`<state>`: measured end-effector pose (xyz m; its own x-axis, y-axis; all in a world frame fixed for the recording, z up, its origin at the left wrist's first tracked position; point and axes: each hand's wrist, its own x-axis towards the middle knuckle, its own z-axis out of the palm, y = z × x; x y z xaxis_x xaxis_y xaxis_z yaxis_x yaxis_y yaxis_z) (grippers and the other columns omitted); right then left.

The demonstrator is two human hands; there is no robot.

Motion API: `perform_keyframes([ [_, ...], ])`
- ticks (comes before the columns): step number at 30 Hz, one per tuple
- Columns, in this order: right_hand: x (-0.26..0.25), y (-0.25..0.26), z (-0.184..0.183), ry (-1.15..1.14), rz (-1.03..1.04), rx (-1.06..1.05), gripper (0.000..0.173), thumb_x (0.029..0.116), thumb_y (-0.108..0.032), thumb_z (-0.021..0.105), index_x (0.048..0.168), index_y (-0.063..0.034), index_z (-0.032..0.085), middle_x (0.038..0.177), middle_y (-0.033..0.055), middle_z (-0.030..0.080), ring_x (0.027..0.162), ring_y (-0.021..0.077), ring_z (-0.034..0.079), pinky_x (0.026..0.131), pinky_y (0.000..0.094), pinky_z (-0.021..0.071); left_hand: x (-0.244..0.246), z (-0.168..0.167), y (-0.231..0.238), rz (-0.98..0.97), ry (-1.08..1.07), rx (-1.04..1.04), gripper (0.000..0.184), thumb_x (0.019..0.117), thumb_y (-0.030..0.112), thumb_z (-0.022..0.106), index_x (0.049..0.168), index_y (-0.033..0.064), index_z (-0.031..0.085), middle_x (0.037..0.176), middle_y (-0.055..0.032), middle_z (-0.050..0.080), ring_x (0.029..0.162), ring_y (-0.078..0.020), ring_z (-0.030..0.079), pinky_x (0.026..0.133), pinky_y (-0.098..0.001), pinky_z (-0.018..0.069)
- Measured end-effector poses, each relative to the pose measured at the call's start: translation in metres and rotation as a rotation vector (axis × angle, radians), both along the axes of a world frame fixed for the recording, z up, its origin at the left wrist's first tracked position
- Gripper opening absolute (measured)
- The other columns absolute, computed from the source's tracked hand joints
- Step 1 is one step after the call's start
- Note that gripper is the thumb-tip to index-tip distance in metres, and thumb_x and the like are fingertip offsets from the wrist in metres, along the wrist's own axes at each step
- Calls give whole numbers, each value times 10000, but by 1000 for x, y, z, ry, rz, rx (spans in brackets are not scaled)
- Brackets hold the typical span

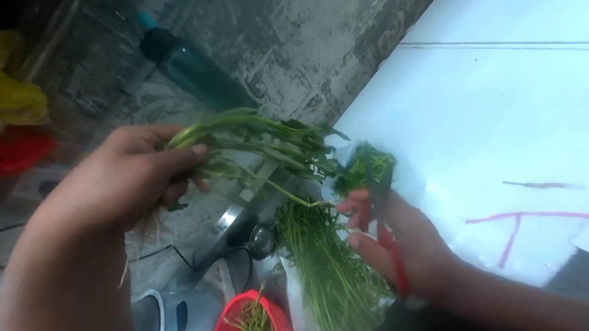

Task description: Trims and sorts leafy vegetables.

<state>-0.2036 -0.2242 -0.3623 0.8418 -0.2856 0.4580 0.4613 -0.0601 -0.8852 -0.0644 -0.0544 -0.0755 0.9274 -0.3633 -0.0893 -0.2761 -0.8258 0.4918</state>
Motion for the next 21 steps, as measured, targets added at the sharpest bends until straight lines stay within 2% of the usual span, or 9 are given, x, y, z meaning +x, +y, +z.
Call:
perform_keyframes([
  [2,18,10,23,-16,-90,6,450,894,-272,706,1290,-122,552,1086,-74,705,860,13,665,723,218,589,-9,2,-5,-23,19,-1,171,1057,100,526,1044,75,694,691,-82,672,376,-80,439,328,-192,363],
  [6,53,43,50,-32,-41,16,518,865,-197,729,1339,-86,552,1127,-20,700,875,60,677,745,272,602,-17,-2,5,-133,117,-32,181,1054,123,529,1084,97,706,760,-115,715,389,-115,465,342,-212,362],
  [9,68,68,45,58,56,59,388,893,-184,710,1258,-102,608,890,-22,694,693,72,651,617,275,583,-18,-8,23,-108,149,-80,180,1052,111,538,1109,95,708,772,-124,715,389,-113,453,344,-214,353],
  [11,66,81,35,39,120,108,325,909,-167,690,1217,-93,616,818,-19,670,660,71,636,602,261,576,-17,-15,43,-64,149,-102,164,1044,101,554,1102,93,707,769,-114,716,394,-107,457,349,-212,360],
  [13,59,89,27,14,177,112,311,893,-171,681,1194,-110,625,826,-30,667,690,67,642,618,254,579,-14,-24,64,-8,131,-78,160,1040,110,574,1133,112,704,797,-103,730,403,-114,458,361,-224,362],
  [16,43,97,26,94,314,106,328,895,-180,689,1209,-102,635,852,-28,685,707,64,650,626,239,574,-8,-38,95,53,114,-28,160,1023,121,618,1159,115,702,705,-88,638,409,-123,427,361,-244,353],
  [18,38,100,26,162,389,75,321,901,-192,689,1205,-107,633,847,-28,687,693,69,642,607,240,558,-2,-48,117,50,185,-57,159,1013,97,621,1155,110,691,736,-94,653,437,-122,464,381,-243,378],
  [21,36,105,24,286,438,-20,347,883,-219,680,1214,-123,640,830,-44,686,655,57,629,576,238,546,-5,-76,145,79,324,-147,184,1024,114,608,1195,96,672,735,-101,644,447,-114,462,385,-229,376],
])
